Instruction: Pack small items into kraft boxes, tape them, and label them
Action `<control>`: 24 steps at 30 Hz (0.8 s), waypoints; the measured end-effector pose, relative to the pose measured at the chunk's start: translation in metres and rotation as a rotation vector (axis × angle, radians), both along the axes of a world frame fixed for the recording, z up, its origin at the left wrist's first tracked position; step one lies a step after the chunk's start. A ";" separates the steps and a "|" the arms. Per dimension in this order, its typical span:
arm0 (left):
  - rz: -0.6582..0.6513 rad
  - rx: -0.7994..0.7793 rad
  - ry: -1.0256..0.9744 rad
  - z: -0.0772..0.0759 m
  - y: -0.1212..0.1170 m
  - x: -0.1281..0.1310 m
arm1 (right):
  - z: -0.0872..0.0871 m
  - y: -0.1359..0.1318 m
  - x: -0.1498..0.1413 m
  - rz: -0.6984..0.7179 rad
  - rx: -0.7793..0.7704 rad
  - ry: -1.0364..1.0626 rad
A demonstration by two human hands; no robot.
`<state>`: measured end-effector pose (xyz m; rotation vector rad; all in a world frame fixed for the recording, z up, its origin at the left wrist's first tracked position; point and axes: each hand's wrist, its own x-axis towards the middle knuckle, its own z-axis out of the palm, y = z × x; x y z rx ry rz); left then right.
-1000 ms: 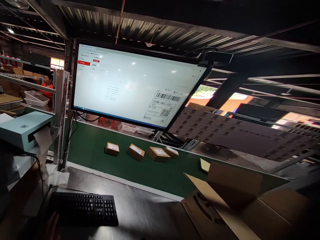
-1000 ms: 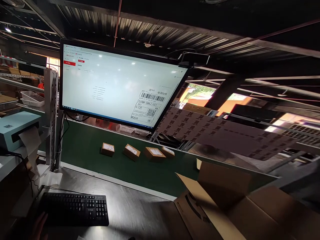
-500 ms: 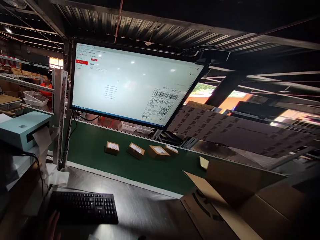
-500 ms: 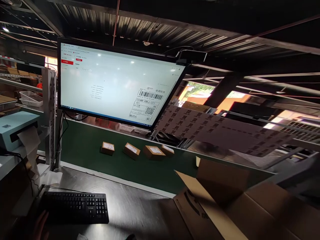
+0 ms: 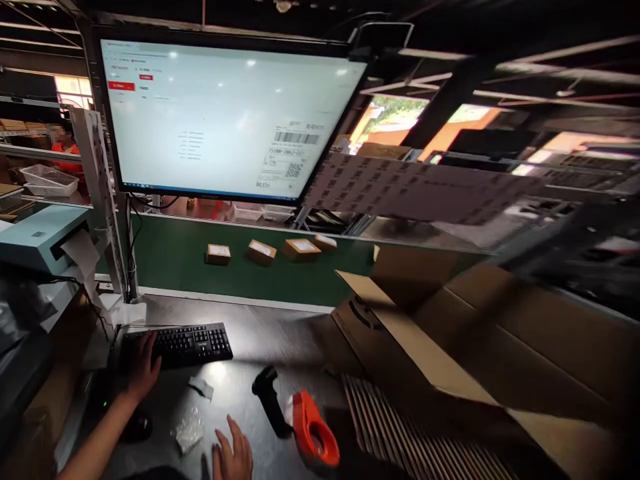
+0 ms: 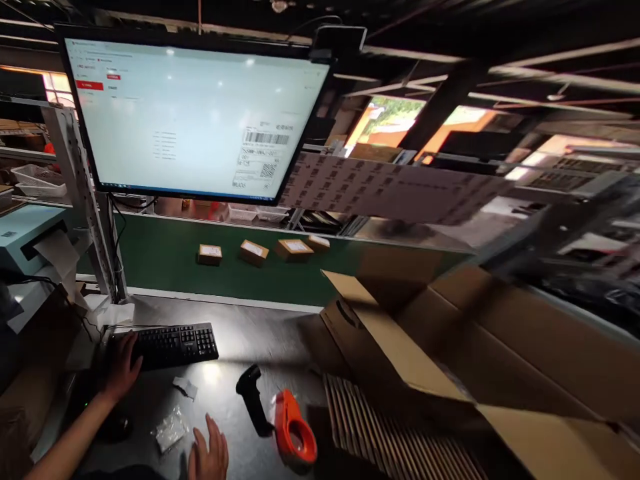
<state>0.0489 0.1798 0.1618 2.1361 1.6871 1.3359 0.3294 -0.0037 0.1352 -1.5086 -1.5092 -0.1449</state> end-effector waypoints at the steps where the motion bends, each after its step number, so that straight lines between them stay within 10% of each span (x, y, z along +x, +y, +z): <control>1: -0.027 0.033 0.005 0.015 0.006 0.004 | -0.005 -0.010 0.005 -0.032 -0.004 0.006; 6: -0.158 0.194 0.023 0.055 -0.005 0.041 | -0.002 -0.070 0.013 -0.255 -0.001 -0.069; 10: -0.407 0.224 0.014 0.044 -0.041 0.091 | 0.003 -0.154 0.020 -0.476 -0.053 -0.154; 14: -0.840 0.216 0.026 0.036 -0.088 0.188 | 0.010 -0.283 0.032 -1.002 -0.184 0.038; 19: -1.398 0.307 0.004 0.053 -0.237 0.364 | 0.035 -0.461 0.006 -1.602 -0.219 0.307; 24: -1.941 0.345 0.016 0.076 -0.425 0.493 | 0.051 -0.533 -0.052 -2.082 -0.088 0.274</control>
